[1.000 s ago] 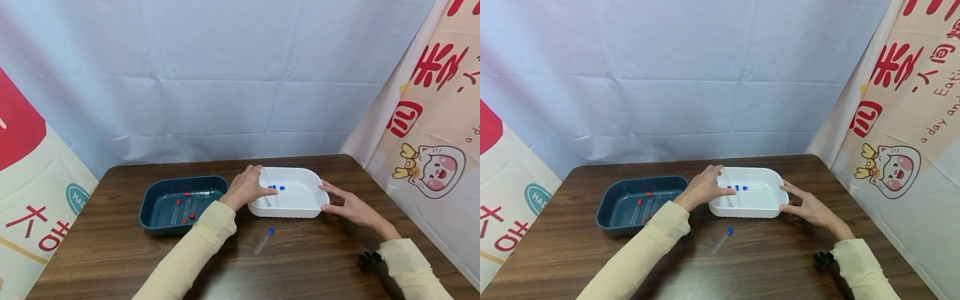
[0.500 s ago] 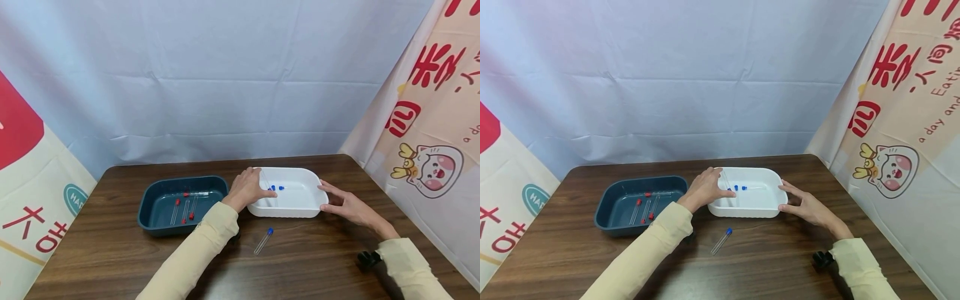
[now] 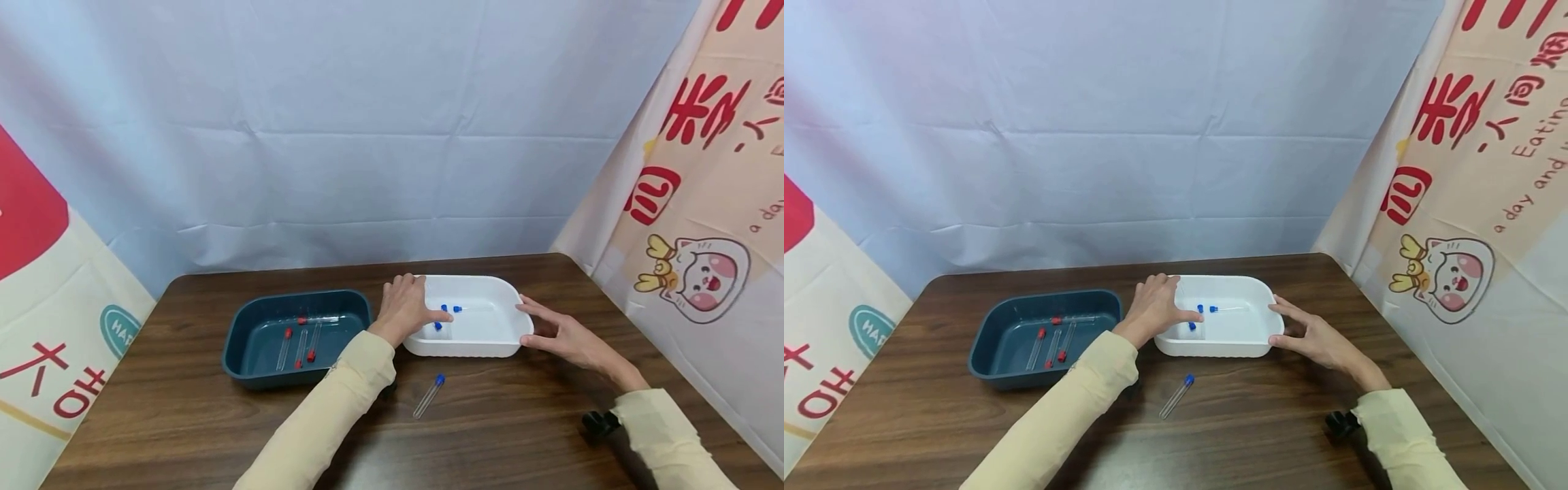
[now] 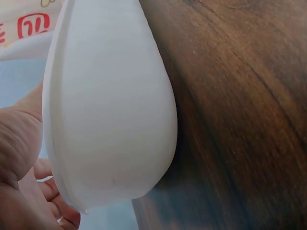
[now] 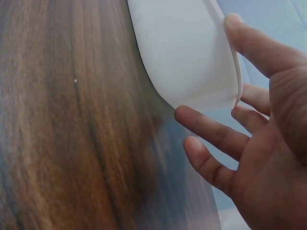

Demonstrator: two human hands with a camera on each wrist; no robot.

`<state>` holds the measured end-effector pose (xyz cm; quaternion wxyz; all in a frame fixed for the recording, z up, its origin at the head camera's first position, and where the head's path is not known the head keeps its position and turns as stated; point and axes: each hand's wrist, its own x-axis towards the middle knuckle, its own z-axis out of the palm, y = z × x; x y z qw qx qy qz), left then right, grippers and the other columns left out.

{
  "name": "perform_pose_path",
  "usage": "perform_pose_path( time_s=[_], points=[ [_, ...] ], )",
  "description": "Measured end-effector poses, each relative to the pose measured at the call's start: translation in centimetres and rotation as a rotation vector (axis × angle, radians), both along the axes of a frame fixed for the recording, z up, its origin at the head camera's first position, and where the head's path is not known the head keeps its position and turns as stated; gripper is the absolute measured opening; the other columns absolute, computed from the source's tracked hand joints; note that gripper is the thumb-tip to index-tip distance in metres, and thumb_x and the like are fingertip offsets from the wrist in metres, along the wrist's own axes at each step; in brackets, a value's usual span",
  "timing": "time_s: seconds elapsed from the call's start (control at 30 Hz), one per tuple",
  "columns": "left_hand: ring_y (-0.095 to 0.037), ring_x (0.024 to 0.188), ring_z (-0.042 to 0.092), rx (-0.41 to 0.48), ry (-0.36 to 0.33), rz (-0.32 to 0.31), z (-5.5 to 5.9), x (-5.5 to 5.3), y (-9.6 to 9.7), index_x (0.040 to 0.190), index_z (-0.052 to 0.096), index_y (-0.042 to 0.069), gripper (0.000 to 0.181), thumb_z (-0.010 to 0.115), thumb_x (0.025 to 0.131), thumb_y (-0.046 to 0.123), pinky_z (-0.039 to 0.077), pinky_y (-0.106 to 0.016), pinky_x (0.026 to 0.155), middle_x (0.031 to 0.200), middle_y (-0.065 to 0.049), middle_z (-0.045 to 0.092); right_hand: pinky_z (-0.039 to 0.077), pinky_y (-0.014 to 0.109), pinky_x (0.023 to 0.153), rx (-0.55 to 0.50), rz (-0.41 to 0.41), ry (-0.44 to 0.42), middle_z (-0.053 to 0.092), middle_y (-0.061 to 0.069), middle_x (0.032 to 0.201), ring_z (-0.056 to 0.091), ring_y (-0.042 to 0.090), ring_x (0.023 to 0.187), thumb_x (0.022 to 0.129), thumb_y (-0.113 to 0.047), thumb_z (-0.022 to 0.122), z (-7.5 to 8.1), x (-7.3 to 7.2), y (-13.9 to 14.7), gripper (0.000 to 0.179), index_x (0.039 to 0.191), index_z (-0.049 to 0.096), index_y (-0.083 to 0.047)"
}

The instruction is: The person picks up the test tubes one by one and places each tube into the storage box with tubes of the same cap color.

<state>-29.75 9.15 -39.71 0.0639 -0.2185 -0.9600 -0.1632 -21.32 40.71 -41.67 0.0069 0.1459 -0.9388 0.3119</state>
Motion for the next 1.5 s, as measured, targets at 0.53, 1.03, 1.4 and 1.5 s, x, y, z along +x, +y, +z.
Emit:
perform_pose_path(
  time_s=[0.53, 1.03, 1.4, 1.5],
  points=[
    [-0.019, 0.108, 0.041, 0.123, -0.030, -0.043, 0.5, 1.1, -1.0, 0.139, 0.044, 0.013, 0.077, 0.063, 0.080, 0.058, 0.035, -0.039, 0.098, 0.126, -0.004, 0.049, 0.037, 0.042, 0.093, 0.004, 0.008, 0.009, 0.023, 0.004, 0.152, 0.029, 0.031, 0.132, 0.085, -0.034, 0.068, 0.1, 0.0, -0.1, 0.067, 0.143, 0.039, -0.020],
    [-0.014, 0.113, 0.045, 0.215, 0.015, -0.167, 1.4, 4.4, -2.2, 0.135, 0.050, 0.014, 0.064, 0.062, 0.084, 0.051, 0.037, -0.036, 0.099, 0.125, -0.001, 0.051, 0.032, 0.055, 0.093, -0.028, 0.003, -0.007, 0.023, 0.005, 0.152, 0.027, 0.034, 0.133, 0.084, -0.033, 0.069, -0.1, -0.1, -0.1, 0.067, 0.143, 0.040, -0.018],
    [-0.012, 0.110, 0.047, 0.242, 0.026, -0.242, 2.0, 6.8, -3.2, 0.133, 0.051, 0.015, 0.057, 0.060, 0.087, 0.048, 0.037, -0.041, 0.099, 0.123, 0.001, 0.053, 0.034, 0.020, 0.093, -0.030, -0.001, -0.003, 0.024, 0.004, 0.151, 0.028, 0.031, 0.133, 0.084, -0.033, 0.069, -0.3, 0.0, 0.2, 0.066, 0.142, 0.041, -0.019],
    [-0.012, 0.109, 0.048, 0.246, 0.022, -0.250, 2.1, 7.4, -3.5, 0.133, 0.051, 0.015, 0.057, 0.060, 0.087, 0.047, 0.037, -0.041, 0.099, 0.123, 0.001, 0.053, 0.033, 0.038, 0.098, -0.039, 0.003, -0.005, 0.024, 0.005, 0.151, 0.027, 0.033, 0.133, 0.084, -0.032, 0.070, -0.3, 0.0, 0.1, 0.066, 0.142, 0.041, -0.019]
  ],
)
